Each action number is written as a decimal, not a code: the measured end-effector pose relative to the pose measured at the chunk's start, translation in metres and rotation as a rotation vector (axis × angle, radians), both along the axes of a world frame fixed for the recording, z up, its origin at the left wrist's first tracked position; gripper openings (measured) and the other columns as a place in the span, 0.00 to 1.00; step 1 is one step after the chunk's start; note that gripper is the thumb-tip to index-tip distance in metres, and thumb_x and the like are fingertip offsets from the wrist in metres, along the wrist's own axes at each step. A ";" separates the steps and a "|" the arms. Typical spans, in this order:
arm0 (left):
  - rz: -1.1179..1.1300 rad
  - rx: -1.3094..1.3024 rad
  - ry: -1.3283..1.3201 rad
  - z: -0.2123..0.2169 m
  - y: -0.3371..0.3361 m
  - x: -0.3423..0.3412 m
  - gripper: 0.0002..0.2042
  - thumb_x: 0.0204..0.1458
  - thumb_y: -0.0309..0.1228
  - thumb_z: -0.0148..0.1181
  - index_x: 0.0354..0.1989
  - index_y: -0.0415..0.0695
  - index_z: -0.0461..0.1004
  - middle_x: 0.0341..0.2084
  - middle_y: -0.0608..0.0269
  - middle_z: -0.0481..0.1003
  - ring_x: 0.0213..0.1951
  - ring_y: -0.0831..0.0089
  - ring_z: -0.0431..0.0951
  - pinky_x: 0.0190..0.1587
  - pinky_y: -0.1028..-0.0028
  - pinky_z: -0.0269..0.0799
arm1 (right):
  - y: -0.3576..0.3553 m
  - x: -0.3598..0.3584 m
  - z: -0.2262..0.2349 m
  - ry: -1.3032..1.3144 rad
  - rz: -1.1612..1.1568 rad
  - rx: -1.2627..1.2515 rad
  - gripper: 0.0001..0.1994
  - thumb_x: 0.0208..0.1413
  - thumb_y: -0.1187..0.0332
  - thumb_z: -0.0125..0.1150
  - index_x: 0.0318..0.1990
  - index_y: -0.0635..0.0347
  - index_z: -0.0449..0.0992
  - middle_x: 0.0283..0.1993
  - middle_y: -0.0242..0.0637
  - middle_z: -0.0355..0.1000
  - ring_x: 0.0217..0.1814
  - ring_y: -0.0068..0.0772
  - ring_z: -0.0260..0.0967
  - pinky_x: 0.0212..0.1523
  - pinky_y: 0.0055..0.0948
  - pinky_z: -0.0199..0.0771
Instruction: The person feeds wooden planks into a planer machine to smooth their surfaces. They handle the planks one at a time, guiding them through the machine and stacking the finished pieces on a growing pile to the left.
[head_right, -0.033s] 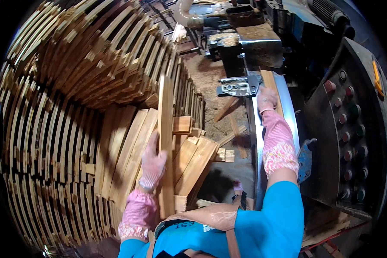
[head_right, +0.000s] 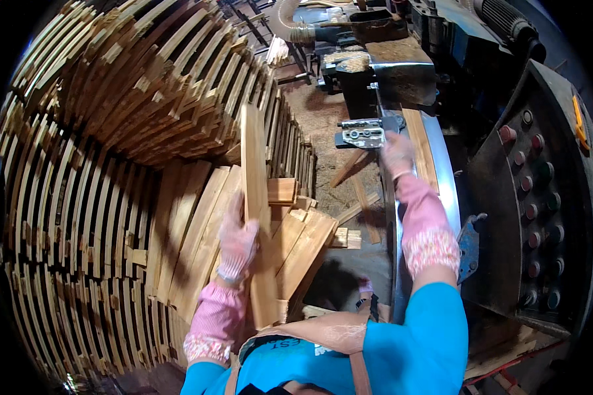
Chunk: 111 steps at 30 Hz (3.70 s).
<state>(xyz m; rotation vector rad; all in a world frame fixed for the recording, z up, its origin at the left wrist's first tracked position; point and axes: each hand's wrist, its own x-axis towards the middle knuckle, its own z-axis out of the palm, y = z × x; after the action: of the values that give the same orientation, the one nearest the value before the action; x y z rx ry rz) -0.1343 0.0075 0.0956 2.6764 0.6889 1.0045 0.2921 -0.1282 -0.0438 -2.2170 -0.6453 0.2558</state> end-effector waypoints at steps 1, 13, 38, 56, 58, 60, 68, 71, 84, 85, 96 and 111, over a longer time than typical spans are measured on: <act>-0.116 -0.355 -0.102 0.011 -0.009 0.034 0.35 0.57 0.25 0.54 0.77 0.34 0.57 0.60 0.39 0.77 0.47 0.58 0.85 0.49 0.63 0.83 | 0.006 -0.030 -0.024 0.096 0.098 0.373 0.21 0.65 0.57 0.68 0.61 0.57 0.82 0.65 0.42 0.78 0.66 0.40 0.75 0.67 0.39 0.75; 0.035 0.072 0.492 -0.025 -0.022 -0.004 0.43 0.44 0.35 0.79 0.71 0.40 0.66 0.64 0.38 0.70 0.69 0.45 0.68 0.74 0.51 0.59 | -0.210 -0.160 0.012 -0.041 -0.098 -0.158 0.25 0.60 0.68 0.64 0.66 0.56 0.74 0.60 0.47 0.76 0.58 0.49 0.76 0.59 0.42 0.77; -0.247 -0.720 0.057 0.002 -0.011 0.099 0.32 0.59 0.36 0.65 0.71 0.37 0.66 0.59 0.40 0.77 0.59 0.53 0.79 0.65 0.62 0.72 | -0.066 -0.194 0.070 0.900 0.428 0.760 0.25 0.65 0.69 0.69 0.68 0.63 0.74 0.62 0.32 0.78 0.61 0.25 0.74 0.66 0.29 0.73; 0.286 -0.491 0.546 0.065 0.017 -0.106 0.39 0.48 0.25 0.66 0.72 0.40 0.62 0.56 0.34 0.77 0.54 0.41 0.80 0.60 0.52 0.76 | -0.065 0.067 -0.080 -0.521 -0.151 -0.461 0.13 0.62 0.65 0.60 0.52 0.50 0.83 0.49 0.45 0.79 0.54 0.59 0.75 0.50 0.54 0.79; 0.410 -0.699 0.561 0.104 0.020 -0.082 0.35 0.52 0.27 0.60 0.72 0.39 0.63 0.55 0.37 0.78 0.54 0.47 0.82 0.58 0.57 0.78 | -0.048 0.062 -0.064 -0.353 -0.095 -0.350 0.14 0.62 0.64 0.60 0.53 0.51 0.83 0.51 0.46 0.80 0.55 0.58 0.77 0.53 0.50 0.79; -0.022 -0.574 0.168 0.110 0.044 -0.072 0.33 0.54 0.29 0.60 0.72 0.39 0.65 0.56 0.46 0.79 0.53 0.58 0.83 0.55 0.65 0.79 | 0.001 -0.007 -0.023 0.117 0.067 0.180 0.17 0.61 0.61 0.63 0.55 0.53 0.84 0.53 0.45 0.83 0.55 0.47 0.81 0.55 0.41 0.79; -0.202 -1.066 -0.629 0.041 0.017 0.120 0.23 0.56 0.23 0.60 0.62 0.40 0.70 0.43 0.61 0.77 0.38 0.71 0.77 0.41 0.71 0.78 | -0.084 -0.269 0.097 -0.033 0.577 0.182 0.58 0.48 0.43 0.80 0.82 0.52 0.53 0.83 0.53 0.52 0.85 0.56 0.49 0.81 0.48 0.54; -0.286 -1.323 -0.447 0.013 -0.054 0.160 0.24 0.57 0.25 0.63 0.63 0.39 0.69 0.47 0.57 0.78 0.41 0.68 0.79 0.45 0.67 0.79 | -0.139 -0.271 0.055 -0.027 0.210 0.208 0.53 0.47 0.51 0.80 0.78 0.63 0.57 0.77 0.56 0.60 0.80 0.56 0.59 0.79 0.47 0.60; -0.466 -1.243 0.159 -0.046 -0.072 0.092 0.35 0.62 0.31 0.66 0.75 0.33 0.59 0.70 0.45 0.69 0.70 0.58 0.70 0.70 0.65 0.69 | -0.243 -0.191 -0.069 -0.588 -0.463 -0.407 0.43 0.56 0.54 0.70 0.78 0.46 0.59 0.68 0.43 0.66 0.65 0.56 0.66 0.64 0.54 0.68; -0.459 -1.217 0.148 -0.039 -0.074 0.088 0.35 0.62 0.32 0.67 0.75 0.33 0.60 0.68 0.44 0.70 0.69 0.58 0.72 0.70 0.64 0.70 | -0.218 -0.155 -0.070 -0.601 -0.491 -0.414 0.41 0.58 0.53 0.69 0.78 0.47 0.59 0.68 0.43 0.66 0.65 0.55 0.66 0.64 0.53 0.68; 0.107 0.056 0.410 -0.013 0.032 -0.071 0.44 0.45 0.38 0.75 0.73 0.41 0.64 0.65 0.41 0.70 0.69 0.45 0.67 0.75 0.51 0.58 | -0.172 -0.097 -0.057 -0.355 -0.353 -0.519 0.44 0.57 0.49 0.69 0.79 0.47 0.57 0.70 0.43 0.65 0.68 0.52 0.64 0.66 0.49 0.69; 0.308 -0.241 0.833 0.029 0.022 -0.128 0.42 0.47 0.27 0.70 0.74 0.45 0.58 0.63 0.42 0.70 0.60 0.44 0.77 0.61 0.55 0.77 | -0.251 -0.182 -0.021 -0.549 -0.170 -0.335 0.13 0.55 0.59 0.67 0.45 0.52 0.79 0.42 0.42 0.78 0.51 0.52 0.76 0.51 0.52 0.75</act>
<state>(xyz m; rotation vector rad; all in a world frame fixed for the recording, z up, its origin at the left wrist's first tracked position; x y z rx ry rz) -0.2618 0.0299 0.1243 2.7447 1.2889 -0.2182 0.1096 -0.3797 -0.0645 -2.6718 -0.7335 -0.3745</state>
